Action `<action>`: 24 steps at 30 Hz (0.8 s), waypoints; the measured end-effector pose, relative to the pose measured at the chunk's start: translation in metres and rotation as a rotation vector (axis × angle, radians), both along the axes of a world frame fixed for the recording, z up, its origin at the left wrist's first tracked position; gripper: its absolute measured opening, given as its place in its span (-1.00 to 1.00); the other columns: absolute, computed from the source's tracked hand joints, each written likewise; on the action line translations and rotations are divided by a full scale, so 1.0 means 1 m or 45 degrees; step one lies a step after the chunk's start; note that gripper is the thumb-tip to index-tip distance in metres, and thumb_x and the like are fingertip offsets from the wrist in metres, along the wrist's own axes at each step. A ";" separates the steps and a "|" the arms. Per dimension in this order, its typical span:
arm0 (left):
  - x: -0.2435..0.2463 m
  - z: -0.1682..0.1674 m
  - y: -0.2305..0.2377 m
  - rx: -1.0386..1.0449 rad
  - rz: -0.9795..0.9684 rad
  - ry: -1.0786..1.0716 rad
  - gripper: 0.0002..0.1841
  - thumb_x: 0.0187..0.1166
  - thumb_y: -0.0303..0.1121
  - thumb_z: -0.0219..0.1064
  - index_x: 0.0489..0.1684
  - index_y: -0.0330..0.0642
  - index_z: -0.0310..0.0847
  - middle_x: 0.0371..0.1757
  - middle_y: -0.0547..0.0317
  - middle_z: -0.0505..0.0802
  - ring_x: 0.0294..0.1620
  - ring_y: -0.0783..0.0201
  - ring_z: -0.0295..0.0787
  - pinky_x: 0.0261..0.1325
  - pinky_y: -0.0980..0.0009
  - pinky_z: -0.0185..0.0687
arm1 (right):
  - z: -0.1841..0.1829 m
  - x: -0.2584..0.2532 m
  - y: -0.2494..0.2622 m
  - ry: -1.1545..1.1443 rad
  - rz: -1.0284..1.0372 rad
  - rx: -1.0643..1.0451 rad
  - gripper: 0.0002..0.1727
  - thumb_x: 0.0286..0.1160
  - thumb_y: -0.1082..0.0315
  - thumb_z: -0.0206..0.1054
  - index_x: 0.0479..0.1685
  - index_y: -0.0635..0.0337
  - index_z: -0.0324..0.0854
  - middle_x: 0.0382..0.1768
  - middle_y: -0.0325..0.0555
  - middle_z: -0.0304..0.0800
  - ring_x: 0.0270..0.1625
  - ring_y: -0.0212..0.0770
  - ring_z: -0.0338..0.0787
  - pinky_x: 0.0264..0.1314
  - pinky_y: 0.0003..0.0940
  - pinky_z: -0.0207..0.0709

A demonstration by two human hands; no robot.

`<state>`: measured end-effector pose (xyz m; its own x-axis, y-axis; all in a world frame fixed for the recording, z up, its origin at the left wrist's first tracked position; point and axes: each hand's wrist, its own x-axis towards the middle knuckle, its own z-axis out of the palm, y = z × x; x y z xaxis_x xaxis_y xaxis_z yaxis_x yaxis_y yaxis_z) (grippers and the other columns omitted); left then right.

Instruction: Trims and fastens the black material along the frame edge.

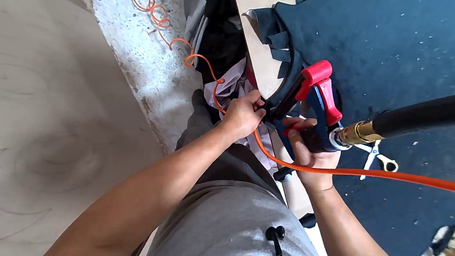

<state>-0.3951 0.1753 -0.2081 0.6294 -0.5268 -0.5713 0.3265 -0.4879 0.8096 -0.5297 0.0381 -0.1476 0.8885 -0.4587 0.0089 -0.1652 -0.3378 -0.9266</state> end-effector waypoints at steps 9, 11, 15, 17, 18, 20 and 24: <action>-0.002 -0.002 0.003 -0.025 0.015 -0.007 -0.78 0.63 -0.38 0.40 0.11 -0.25 0.61 -0.01 0.01 0.87 -0.24 0.23 0.94 -0.06 0.19 0.96 | 0.000 -0.001 -0.002 -0.016 -0.031 0.013 -0.78 0.39 0.47 0.47 0.00 0.23 0.70 -0.06 -0.05 0.94 0.01 -0.07 0.94 0.09 -0.10 0.86; 0.000 0.001 0.007 0.041 -0.077 -0.168 -0.76 0.62 -0.28 0.44 0.09 -0.21 0.69 -0.06 0.06 0.89 -0.15 0.24 0.92 0.05 0.13 0.91 | 0.004 -0.005 -0.016 -0.023 -0.010 0.140 -0.74 0.32 0.53 0.50 -0.01 0.28 0.68 0.01 0.09 0.92 0.13 0.08 0.91 0.23 0.00 0.83; 0.001 0.010 0.005 0.249 -0.232 -0.758 -0.76 0.55 -0.13 0.46 -0.04 -0.04 0.87 0.14 0.17 0.88 0.24 0.14 0.79 0.36 0.03 0.69 | -0.002 -0.006 -0.051 -0.079 0.077 0.239 -0.70 0.38 0.40 0.51 0.05 0.28 0.65 0.04 0.13 0.89 0.15 0.11 0.89 0.26 0.02 0.79; 0.004 0.013 -0.002 0.268 -0.266 -0.907 -0.72 0.51 -0.15 0.48 0.11 0.05 0.87 0.22 0.15 0.85 0.31 0.08 0.73 0.41 0.04 0.61 | -0.002 -0.001 -0.057 -0.113 0.123 0.283 -0.69 0.39 0.37 0.51 0.05 0.28 0.63 0.03 0.14 0.89 0.12 0.10 0.89 0.21 0.00 0.80; 0.006 0.012 -0.005 0.265 -0.290 -0.922 -0.68 0.49 -0.15 0.48 0.17 0.09 0.86 0.22 0.15 0.84 0.30 0.07 0.72 0.40 0.05 0.60 | -0.001 0.002 -0.059 -0.113 0.145 0.282 -0.69 0.39 0.36 0.51 0.05 0.28 0.64 0.02 0.14 0.89 0.12 0.11 0.89 0.22 0.01 0.80; 0.013 0.011 -0.010 0.266 -0.367 -0.840 -0.67 0.54 -0.15 0.45 0.25 0.18 0.85 0.22 0.13 0.82 0.32 0.08 0.71 0.39 0.06 0.62 | -0.002 0.007 -0.060 -0.086 0.176 0.270 -0.70 0.37 0.36 0.50 0.03 0.29 0.65 0.01 0.14 0.90 0.12 0.12 0.89 0.23 0.04 0.80; 0.017 0.010 -0.012 0.244 -0.474 -0.739 -0.68 0.62 -0.18 0.37 0.29 0.21 0.85 0.26 0.07 0.79 0.34 0.07 0.70 0.38 0.02 0.64 | -0.004 0.010 -0.066 -0.062 0.226 0.282 -0.71 0.40 0.32 0.50 0.02 0.25 0.67 -0.01 0.11 0.90 0.11 0.09 0.89 0.20 0.01 0.80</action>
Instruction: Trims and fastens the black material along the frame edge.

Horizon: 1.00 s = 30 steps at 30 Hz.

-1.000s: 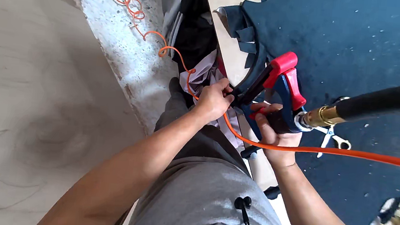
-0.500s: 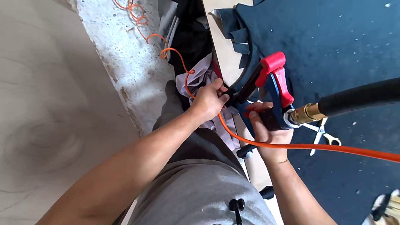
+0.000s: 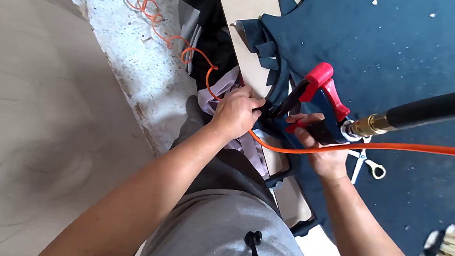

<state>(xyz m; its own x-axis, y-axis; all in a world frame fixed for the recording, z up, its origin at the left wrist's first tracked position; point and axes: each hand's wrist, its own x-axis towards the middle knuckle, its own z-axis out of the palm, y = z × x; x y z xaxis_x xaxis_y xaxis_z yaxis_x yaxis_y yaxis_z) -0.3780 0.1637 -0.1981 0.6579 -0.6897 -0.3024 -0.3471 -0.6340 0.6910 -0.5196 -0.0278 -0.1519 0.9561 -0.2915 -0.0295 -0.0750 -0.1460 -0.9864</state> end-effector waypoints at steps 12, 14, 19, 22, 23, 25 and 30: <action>-0.001 -0.010 0.001 -0.072 0.020 0.001 -0.71 0.62 -0.22 0.37 0.24 0.17 0.87 0.15 0.09 0.81 0.24 0.11 0.72 0.30 0.08 0.68 | -0.011 0.003 -0.009 -0.042 0.031 0.005 -0.76 0.36 0.41 0.51 -0.04 0.26 0.67 -0.03 0.08 0.92 0.07 0.09 0.92 0.18 0.01 0.83; -0.001 -0.008 0.000 -0.058 0.009 -0.032 -0.72 0.61 -0.21 0.38 0.20 0.17 0.88 0.12 0.11 0.81 0.22 0.13 0.73 0.29 0.08 0.69 | -0.012 0.001 -0.012 -0.036 0.056 -0.029 -0.75 0.38 0.40 0.50 -0.02 0.26 0.68 -0.01 0.04 0.92 0.09 0.05 0.92 0.20 -0.03 0.84; -0.010 0.005 -0.017 0.091 0.056 -0.424 -0.75 0.49 0.01 0.44 -0.18 0.13 0.93 -0.05 0.21 0.83 0.16 0.12 0.67 0.33 0.06 0.44 | -0.006 -0.011 -0.040 0.038 0.098 -0.115 -0.71 0.49 0.22 0.47 0.06 0.17 0.71 0.09 -0.06 0.90 0.20 -0.03 0.88 0.31 -0.06 0.79; -0.016 0.004 -0.038 0.093 0.168 -0.351 -0.75 0.43 -0.14 0.50 -0.26 -0.15 0.80 -0.09 0.08 0.87 0.20 0.01 0.74 0.36 0.01 0.56 | -0.002 -0.003 -0.054 -0.032 0.097 0.055 -0.77 0.45 0.27 0.49 0.03 0.08 0.71 0.10 -0.07 0.90 0.20 -0.03 0.87 0.29 -0.11 0.77; -0.018 0.003 -0.041 0.094 0.199 -0.321 -0.76 0.43 -0.18 0.50 -0.24 -0.19 0.79 -0.09 0.04 0.87 0.22 -0.02 0.74 0.38 0.00 0.57 | -0.002 0.002 -0.056 -0.054 0.116 0.088 -0.78 0.46 0.28 0.49 0.03 0.06 0.72 0.10 -0.08 0.90 0.20 -0.04 0.88 0.29 -0.12 0.78; -0.025 -0.002 -0.043 0.066 0.254 -0.344 -0.77 0.43 -0.22 0.50 -0.25 -0.23 0.78 -0.12 0.01 0.87 0.18 -0.03 0.76 0.34 0.01 0.60 | -0.005 0.010 -0.059 -0.064 0.163 0.112 -0.77 0.46 0.28 0.48 0.03 0.07 0.73 0.10 -0.09 0.90 0.19 -0.06 0.88 0.26 -0.15 0.78; -0.031 -0.009 -0.044 0.053 0.286 -0.405 -0.77 0.41 -0.22 0.50 -0.27 -0.22 0.75 -0.13 0.00 0.83 0.11 -0.06 0.73 0.18 0.02 0.61 | -0.016 0.014 -0.059 -0.033 0.270 0.026 -0.75 0.48 0.25 0.47 0.01 0.17 0.72 0.07 -0.05 0.91 0.16 -0.05 0.90 0.28 -0.12 0.80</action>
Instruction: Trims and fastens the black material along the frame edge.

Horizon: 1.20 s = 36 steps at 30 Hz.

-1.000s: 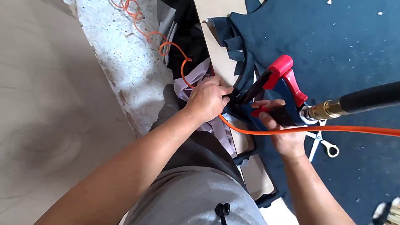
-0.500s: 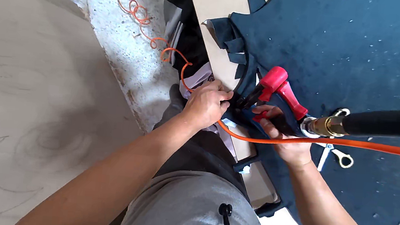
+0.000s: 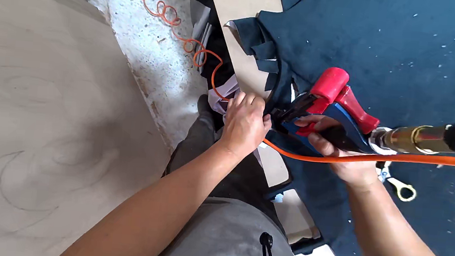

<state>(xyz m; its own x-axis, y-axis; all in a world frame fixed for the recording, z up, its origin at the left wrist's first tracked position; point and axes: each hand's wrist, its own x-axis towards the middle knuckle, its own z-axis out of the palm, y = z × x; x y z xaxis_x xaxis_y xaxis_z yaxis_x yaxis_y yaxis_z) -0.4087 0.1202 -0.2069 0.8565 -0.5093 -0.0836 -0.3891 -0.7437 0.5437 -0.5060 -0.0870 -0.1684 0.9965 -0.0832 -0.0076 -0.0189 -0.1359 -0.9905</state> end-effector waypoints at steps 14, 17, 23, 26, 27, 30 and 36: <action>0.001 -0.006 0.001 -0.003 -0.016 -0.026 -0.81 0.43 -0.20 0.46 -0.39 -0.12 0.72 -0.20 0.10 0.82 0.08 0.02 0.71 0.17 0.09 0.58 | -0.015 -0.011 -0.001 -0.037 -0.034 -0.008 -0.74 0.44 0.28 0.50 0.02 0.17 0.72 0.04 -0.02 0.93 0.15 0.03 0.91 0.28 0.00 0.82; 0.001 -0.007 0.003 -0.019 -0.026 -0.049 -0.81 0.44 -0.22 0.47 -0.40 -0.14 0.70 -0.18 0.08 0.82 0.06 0.02 0.71 0.14 0.10 0.59 | -0.019 -0.007 0.002 -0.040 -0.079 -0.004 -0.78 0.39 0.29 0.49 -0.06 0.17 0.74 -0.06 -0.04 0.94 0.07 0.00 0.93 0.23 -0.01 0.82; 0.005 0.002 0.003 -0.040 0.025 0.030 -0.76 0.40 -0.15 0.54 -0.27 -0.14 0.78 -0.15 0.13 0.85 0.09 0.09 0.75 0.26 0.10 0.62 | -0.014 0.000 -0.024 -0.010 -0.045 -0.071 -0.74 0.39 0.26 0.51 -0.03 0.15 0.73 0.00 -0.07 0.92 0.12 -0.03 0.92 0.23 -0.07 0.83; 0.010 0.005 -0.010 -0.047 0.086 0.038 -0.67 0.38 -0.12 0.55 -0.01 -0.09 0.83 -0.02 0.11 0.87 0.16 0.08 0.76 0.30 0.03 0.59 | -0.010 0.015 -0.039 -0.058 0.011 0.024 -0.75 0.40 0.27 0.51 -0.01 0.14 0.73 0.03 -0.04 0.92 0.14 0.02 0.91 0.26 -0.05 0.81; 0.010 0.002 -0.014 -0.080 0.099 0.013 -0.67 0.37 -0.15 0.55 0.00 -0.11 0.83 -0.03 0.10 0.88 0.16 0.07 0.77 0.30 0.02 0.58 | -0.008 0.021 -0.042 -0.069 0.059 0.038 -0.77 0.44 0.26 0.49 0.00 0.10 0.72 0.06 -0.08 0.92 0.16 -0.02 0.90 0.29 -0.09 0.79; 0.009 -0.005 -0.021 -0.151 0.150 -0.048 -0.75 0.36 -0.22 0.55 -0.13 -0.15 0.81 -0.12 0.11 0.89 0.08 0.09 0.79 0.27 0.06 0.58 | -0.007 0.032 -0.047 -0.066 0.162 0.038 -0.78 0.47 0.27 0.47 0.02 0.10 0.73 0.06 -0.10 0.92 0.18 -0.05 0.89 0.32 -0.11 0.77; 0.006 -0.011 -0.023 -0.153 0.153 -0.117 -0.85 0.39 -0.26 0.50 -0.30 -0.14 0.79 -0.23 0.14 0.84 -0.03 0.11 0.75 0.17 0.11 0.55 | -0.017 0.039 -0.057 -0.081 0.192 -0.022 -0.71 0.40 0.24 0.54 0.01 0.19 0.72 -0.01 -0.02 0.93 0.09 0.00 0.92 0.24 -0.06 0.82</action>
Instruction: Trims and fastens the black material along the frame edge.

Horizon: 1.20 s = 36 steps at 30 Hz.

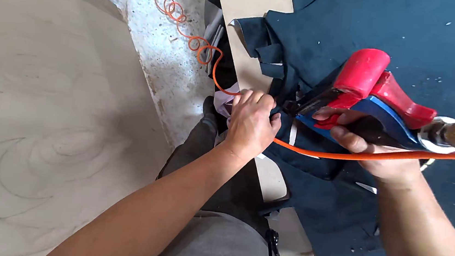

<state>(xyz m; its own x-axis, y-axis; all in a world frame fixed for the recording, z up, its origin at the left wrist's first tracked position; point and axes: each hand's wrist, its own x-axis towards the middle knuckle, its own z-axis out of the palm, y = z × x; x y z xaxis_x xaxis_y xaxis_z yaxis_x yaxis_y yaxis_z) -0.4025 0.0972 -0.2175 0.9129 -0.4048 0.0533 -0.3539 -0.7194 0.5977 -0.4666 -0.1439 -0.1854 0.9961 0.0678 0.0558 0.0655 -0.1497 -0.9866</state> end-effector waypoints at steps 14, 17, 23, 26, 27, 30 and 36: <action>-0.002 -0.003 0.001 -0.006 -0.016 -0.020 -0.84 0.40 -0.25 0.51 -0.27 -0.12 0.81 -0.20 0.18 0.85 -0.01 0.15 0.75 0.22 0.10 0.54 | 0.000 0.007 -0.003 -0.029 0.028 -0.102 -0.69 0.47 0.16 0.48 0.06 0.14 0.72 -0.04 -0.23 0.91 0.04 -0.31 0.90 0.16 -0.32 0.81; -0.002 -0.004 0.003 -0.024 -0.013 -0.003 -0.84 0.40 -0.25 0.51 -0.23 -0.13 0.84 -0.20 0.18 0.85 -0.01 0.16 0.75 0.21 0.12 0.56 | 0.003 0.017 -0.015 -0.026 0.045 -0.019 -0.72 0.41 0.25 0.52 0.04 0.12 0.73 0.00 -0.15 0.92 0.08 -0.13 0.92 0.19 -0.18 0.83; 0.000 -0.004 0.005 -0.054 -0.020 0.016 -0.84 0.38 -0.24 0.54 -0.24 -0.09 0.85 -0.19 0.20 0.86 0.01 0.17 0.76 0.24 0.09 0.55 | 0.015 0.050 -0.020 -0.001 0.247 -0.052 -0.70 0.42 0.21 0.52 0.07 0.10 0.70 -0.04 -0.34 0.87 -0.03 -0.46 0.83 0.08 -0.49 0.74; 0.001 -0.003 0.005 -0.045 -0.023 0.031 -0.84 0.38 -0.24 0.54 -0.25 -0.09 0.85 -0.18 0.20 0.87 0.02 0.17 0.77 0.27 0.09 0.56 | 0.021 0.064 -0.020 -0.011 0.293 -0.091 -0.67 0.38 0.22 0.53 0.06 0.13 0.70 -0.04 -0.29 0.88 0.01 -0.40 0.84 0.14 -0.45 0.74; 0.002 -0.001 0.005 -0.042 -0.027 0.060 -0.83 0.38 -0.23 0.55 -0.24 -0.09 0.86 -0.18 0.21 0.88 0.02 0.18 0.77 0.27 0.09 0.56 | 0.023 0.065 -0.021 -0.014 0.288 -0.133 -0.67 0.38 0.21 0.52 0.07 0.13 0.71 -0.04 -0.29 0.88 0.01 -0.41 0.85 0.17 -0.44 0.74; 0.010 0.012 0.007 -0.052 -0.022 0.262 -0.73 0.39 -0.14 0.56 -0.15 -0.12 0.85 -0.15 0.20 0.88 0.00 0.21 0.78 0.30 0.09 0.60 | 0.033 0.054 -0.028 0.022 0.125 -0.252 -0.63 0.36 0.23 0.51 0.11 0.17 0.71 -0.03 -0.16 0.89 0.00 -0.25 0.88 0.15 -0.27 0.78; 0.062 0.117 0.047 -0.368 -0.223 0.363 -0.33 0.51 -0.27 0.44 0.66 -0.26 0.39 0.54 -0.03 0.63 0.49 0.18 0.62 0.49 0.19 0.64 | 0.088 0.036 -0.009 0.010 0.214 -0.808 -0.77 0.07 0.15 0.46 -0.23 -0.21 0.77 -0.55 -0.58 0.71 -0.54 -0.63 0.63 -0.56 -0.50 0.55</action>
